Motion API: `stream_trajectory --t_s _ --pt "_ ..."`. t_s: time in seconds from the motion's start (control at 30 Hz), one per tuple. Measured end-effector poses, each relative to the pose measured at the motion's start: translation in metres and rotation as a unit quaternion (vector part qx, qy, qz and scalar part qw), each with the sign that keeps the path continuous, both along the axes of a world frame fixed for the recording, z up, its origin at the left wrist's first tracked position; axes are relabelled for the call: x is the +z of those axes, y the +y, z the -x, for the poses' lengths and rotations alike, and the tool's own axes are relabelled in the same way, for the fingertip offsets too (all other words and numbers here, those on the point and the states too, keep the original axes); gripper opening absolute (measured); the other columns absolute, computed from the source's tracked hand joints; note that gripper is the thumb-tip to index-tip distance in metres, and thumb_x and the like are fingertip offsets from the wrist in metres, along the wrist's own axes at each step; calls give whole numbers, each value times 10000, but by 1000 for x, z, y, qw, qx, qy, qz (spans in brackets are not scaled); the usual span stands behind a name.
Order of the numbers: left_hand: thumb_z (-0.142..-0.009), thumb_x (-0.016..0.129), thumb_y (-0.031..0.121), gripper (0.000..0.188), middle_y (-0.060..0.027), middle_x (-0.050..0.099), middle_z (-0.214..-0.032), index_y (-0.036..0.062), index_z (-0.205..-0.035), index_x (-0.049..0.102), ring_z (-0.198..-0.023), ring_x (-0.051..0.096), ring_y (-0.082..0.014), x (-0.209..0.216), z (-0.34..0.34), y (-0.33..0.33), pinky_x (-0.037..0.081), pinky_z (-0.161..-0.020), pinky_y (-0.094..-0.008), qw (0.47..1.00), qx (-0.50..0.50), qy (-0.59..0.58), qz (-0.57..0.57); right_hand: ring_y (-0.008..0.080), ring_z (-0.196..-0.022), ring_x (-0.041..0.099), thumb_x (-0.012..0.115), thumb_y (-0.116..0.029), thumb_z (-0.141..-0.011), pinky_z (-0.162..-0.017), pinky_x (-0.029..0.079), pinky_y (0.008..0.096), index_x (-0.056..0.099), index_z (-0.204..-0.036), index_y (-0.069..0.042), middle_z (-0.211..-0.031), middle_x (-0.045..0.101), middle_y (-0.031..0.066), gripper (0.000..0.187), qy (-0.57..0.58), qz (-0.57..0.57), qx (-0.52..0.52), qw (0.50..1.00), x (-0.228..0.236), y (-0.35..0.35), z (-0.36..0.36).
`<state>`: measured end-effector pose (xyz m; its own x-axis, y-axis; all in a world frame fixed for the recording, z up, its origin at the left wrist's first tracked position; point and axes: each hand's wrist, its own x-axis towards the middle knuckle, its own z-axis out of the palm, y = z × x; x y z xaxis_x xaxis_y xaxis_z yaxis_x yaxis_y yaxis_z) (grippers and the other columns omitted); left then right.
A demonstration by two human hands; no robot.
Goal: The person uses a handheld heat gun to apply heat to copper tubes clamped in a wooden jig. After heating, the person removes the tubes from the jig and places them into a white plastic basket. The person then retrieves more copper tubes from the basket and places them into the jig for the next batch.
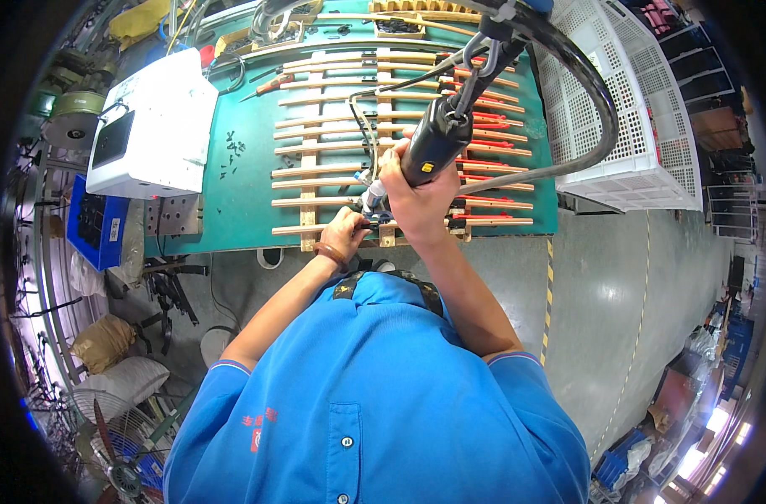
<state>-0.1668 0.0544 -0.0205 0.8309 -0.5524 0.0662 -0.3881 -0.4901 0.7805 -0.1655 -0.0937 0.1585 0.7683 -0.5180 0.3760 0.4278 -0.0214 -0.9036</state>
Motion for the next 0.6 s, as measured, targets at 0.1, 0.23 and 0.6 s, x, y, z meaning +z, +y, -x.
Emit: stream_trajectory --t_s 0.1,0.23,0.6 --pt "-719 729 111 197 -113 553 -855 57 -862 605 -754 587 -314 -2 -1 -1 485 -659 -388 1000 -2 2 1 96 -669 564 561 125 -792 -578 518 251 467 -1106 0 -870 551 49 350 8 8 -3 1000 -4 -1 0" --pt "-717 730 104 187 -112 554 -842 56 -852 611 -750 587 -312 -3 -2 -1 485 -653 -385 1000 0 -8 17 56 -715 543 629 71 -759 -647 480 216 513 -1056 2 -836 581 28 326 9 -46 -14 999 -3 5 -1" --pt "-720 730 107 173 -103 560 -840 65 -852 627 -753 595 -299 -3 -3 0 493 -663 -375 1000 -3 1 13 63 -757 545 622 88 -750 -704 483 220 505 -1066 9 -874 568 33 346 9 -37 -7 999 -8 4 -2"
